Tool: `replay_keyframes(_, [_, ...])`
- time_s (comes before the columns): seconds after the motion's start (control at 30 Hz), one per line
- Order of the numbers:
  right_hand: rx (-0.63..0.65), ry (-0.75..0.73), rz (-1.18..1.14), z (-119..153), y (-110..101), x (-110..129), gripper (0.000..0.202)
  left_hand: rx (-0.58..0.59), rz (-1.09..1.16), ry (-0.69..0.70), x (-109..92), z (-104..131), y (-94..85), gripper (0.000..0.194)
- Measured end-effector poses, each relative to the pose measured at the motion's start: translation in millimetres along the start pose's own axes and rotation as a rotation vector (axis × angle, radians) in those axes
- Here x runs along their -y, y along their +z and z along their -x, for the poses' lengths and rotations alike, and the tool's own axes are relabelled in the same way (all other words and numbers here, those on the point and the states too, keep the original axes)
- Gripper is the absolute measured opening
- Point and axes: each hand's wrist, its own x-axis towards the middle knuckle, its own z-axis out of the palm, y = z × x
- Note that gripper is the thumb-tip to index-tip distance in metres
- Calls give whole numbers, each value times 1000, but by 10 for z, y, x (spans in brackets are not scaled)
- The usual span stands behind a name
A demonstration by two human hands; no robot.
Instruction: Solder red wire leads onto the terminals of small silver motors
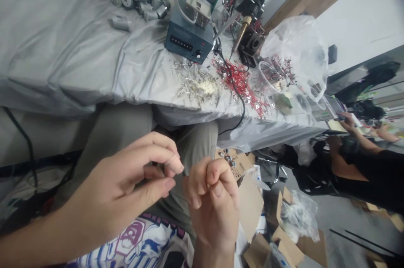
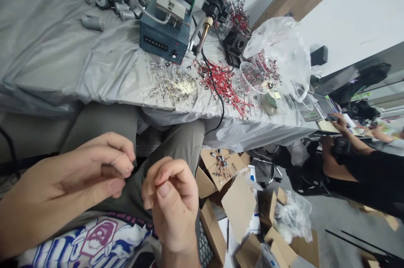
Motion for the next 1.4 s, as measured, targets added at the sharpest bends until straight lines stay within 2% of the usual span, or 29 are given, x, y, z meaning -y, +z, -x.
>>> replay_keyframes(0.03, [-3, 0, 10, -4, 4, -1, 18, -20, -55, 76, 11, 22, 12, 2])
replay_keyframes(0.13, [-26, 12, 31, -1, 10, -17, 15, -58, -245, 264, 43, 89, 61, 30])
replay_keyframes(0.27, [-46, 51, 66, 68, -13, -67, 11, -74, -311, 302, 31, 123, 145, 46])
replay_keyframes(0.33, [-48, 60, 98, 115, -39, -93, 13, -51, -300, 276, -1, 106, 179, 44])
replay_keyframes(0.43, [-58, 55, 160, 165, -79, -117, 15, -6, -316, 244, -65, 82, 224, 26])
replay_keyframes(0.5, [-59, 32, 215, 178, -95, -119, 13, -68, -316, 265, -100, 85, 251, 20])
replay_keyframes(0.6, [-43, -24, 303, 176, -93, -104, 8, -136, -303, 283, -116, 97, 252, 32])
replay_keyframes(0.67, [-31, -68, 356, 168, -82, -85, 7, -88, -303, 264, -107, 86, 218, 41])
replay_keyframes(0.73, [-25, -112, 413, 159, -75, -68, 9, -37, -322, 249, -101, 60, 170, 42])
replay_keyframes(0.83, [-17, -143, 461, 151, -89, -59, 6, 15, -375, 253, -115, 21, 113, 32])
replay_keyframes(0.93, [16, -97, 459, 150, -117, -68, 6, 60, -419, 244, -138, 4, 82, 19])
replay_keyframes(1.03, [41, -80, 473, 148, -132, -78, 8, 108, -430, 172, -145, 10, 63, 9])
replay_keyframes(1.17, [71, -53, 458, 141, -136, -75, 9, 178, -315, -20, -144, 28, 43, 6])
replay_keyframes(1.3, [102, 67, 354, 117, -172, -60, 7, 197, -216, -208, -148, 23, 42, 4])
replay_keyframes(1.4, [159, 151, 220, 73, -221, -52, 10, 211, -25, -320, -139, -32, 23, 7])
